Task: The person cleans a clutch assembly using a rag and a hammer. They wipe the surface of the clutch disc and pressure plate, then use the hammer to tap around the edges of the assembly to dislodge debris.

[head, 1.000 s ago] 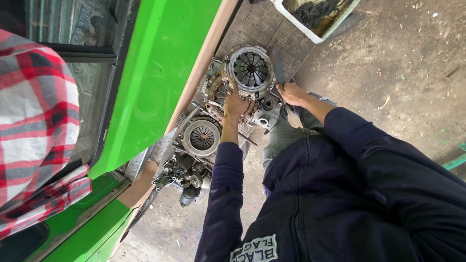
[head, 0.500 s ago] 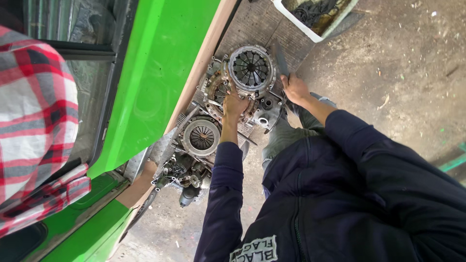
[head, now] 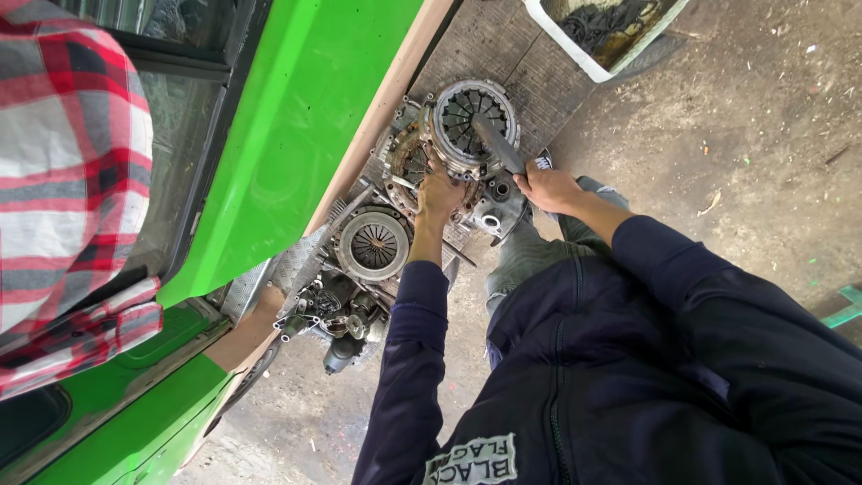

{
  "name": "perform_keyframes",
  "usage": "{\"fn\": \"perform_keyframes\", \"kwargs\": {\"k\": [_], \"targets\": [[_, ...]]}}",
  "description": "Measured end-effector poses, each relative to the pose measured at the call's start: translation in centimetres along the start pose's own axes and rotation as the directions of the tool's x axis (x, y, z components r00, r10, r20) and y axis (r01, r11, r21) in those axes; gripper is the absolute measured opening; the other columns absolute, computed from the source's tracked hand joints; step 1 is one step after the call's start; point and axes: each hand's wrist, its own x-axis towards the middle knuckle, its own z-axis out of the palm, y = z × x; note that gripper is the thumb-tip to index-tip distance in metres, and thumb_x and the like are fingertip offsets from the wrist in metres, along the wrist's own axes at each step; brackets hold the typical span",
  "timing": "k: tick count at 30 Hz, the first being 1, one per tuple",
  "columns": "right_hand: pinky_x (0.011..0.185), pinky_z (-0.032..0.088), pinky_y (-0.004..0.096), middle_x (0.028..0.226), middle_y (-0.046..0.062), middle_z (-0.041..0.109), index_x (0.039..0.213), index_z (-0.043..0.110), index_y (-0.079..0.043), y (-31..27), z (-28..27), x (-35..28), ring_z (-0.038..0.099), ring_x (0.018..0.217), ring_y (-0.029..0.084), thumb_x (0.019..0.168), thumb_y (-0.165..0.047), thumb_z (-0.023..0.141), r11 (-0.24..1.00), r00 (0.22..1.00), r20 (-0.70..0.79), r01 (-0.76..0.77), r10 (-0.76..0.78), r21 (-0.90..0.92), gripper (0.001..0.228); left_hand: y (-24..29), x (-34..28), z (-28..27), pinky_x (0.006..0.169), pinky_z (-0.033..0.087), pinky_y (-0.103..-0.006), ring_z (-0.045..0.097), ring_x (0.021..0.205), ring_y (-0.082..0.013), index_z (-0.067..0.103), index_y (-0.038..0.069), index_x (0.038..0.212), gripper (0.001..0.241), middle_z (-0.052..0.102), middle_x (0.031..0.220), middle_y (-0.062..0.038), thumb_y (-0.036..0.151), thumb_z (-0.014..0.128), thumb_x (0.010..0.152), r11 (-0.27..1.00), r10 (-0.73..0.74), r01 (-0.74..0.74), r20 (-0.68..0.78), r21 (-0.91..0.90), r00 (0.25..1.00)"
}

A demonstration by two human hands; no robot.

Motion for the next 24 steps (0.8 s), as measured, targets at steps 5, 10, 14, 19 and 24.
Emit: {"fn": "perform_keyframes", "kwargs": {"k": [5, 10, 14, 19, 24], "targets": [[0.042, 0.050, 0.046, 0.064, 0.016, 0.055, 0.115, 0.050, 0.005, -0.8, -0.1, -0.3, 0.060, 0.048, 0.033, 0.109, -0.035, 0.040, 0.987, 0.987, 0.026, 0.161, -0.161, 0.003, 0.042, 0.5, 0.2, 0.1, 0.031, 0.035, -0.0245, 0.039, 0.039, -0.0099, -0.006, -0.008, 0.158, 0.108, 0.050, 0.056, -0.002, 0.035, 0.069, 0.093, 0.999, -0.039, 0.036, 0.054, 0.041, 0.998], [0.052, 0.053, 0.050, 0.067, 0.018, 0.059, 0.115, 0.049, 0.004, -0.7, 0.1, -1.1, 0.065, 0.058, 0.038, 0.107, -0.042, 0.041, 0.998, 0.989, 0.132, 0.063, -0.062, -0.009, 0.047, -1.2, 2.0, 2.3, 0.033, 0.039, -0.0237, 0.047, 0.043, -0.0104, -0.010, -0.007, 0.158, 0.115, 0.063, 0.071, -0.012, 0.033, 0.072, 0.088, 0.998, -0.005, 0.003, 0.027, 0.063, 1.000], [0.063, 0.054, 0.054, 0.075, 0.022, 0.062, 0.118, 0.050, 0.001, 0.1, 0.6, -0.8, 0.067, 0.069, 0.041, 0.106, -0.043, 0.044, 0.994, 0.990, 0.111, 0.093, -0.087, -0.050, 0.046, -3.0, 3.5, 3.7, 0.049, 0.044, -0.0224, 0.052, 0.053, -0.0142, -0.009, -0.011, 0.158, 0.122, 0.070, 0.080, -0.021, 0.039, 0.077, 0.087, 0.988, 0.070, -0.059, -0.076, 0.140, 0.995], [0.060, 0.056, 0.054, 0.083, 0.027, 0.065, 0.123, 0.053, -0.001, 1.1, -0.1, 0.0, 0.069, 0.069, 0.042, 0.104, -0.032, 0.045, 0.950, 0.976, 0.046, 0.220, -0.215, -0.222, 0.038, -2.9, 3.3, 3.6, 0.040, 0.050, -0.0283, 0.055, 0.048, -0.0140, -0.006, -0.013, 0.157, 0.113, 0.063, 0.077, -0.015, 0.036, 0.071, 0.090, 0.996, 0.028, -0.028, -0.007, 0.085, 1.000], [0.059, 0.056, 0.055, 0.086, 0.027, 0.067, 0.121, 0.055, -0.001, 0.2, -0.6, -0.6, 0.072, 0.071, 0.041, 0.105, -0.030, 0.039, 0.926, 0.963, 0.035, 0.265, -0.266, -0.269, 0.037, -1.4, 1.4, 2.0, 0.036, 0.041, -0.0269, 0.045, 0.044, -0.0117, -0.007, -0.010, 0.158, 0.112, 0.056, 0.063, -0.006, 0.035, 0.069, 0.090, 1.000, -0.007, 0.007, 0.029, -0.009, 1.000]]}}
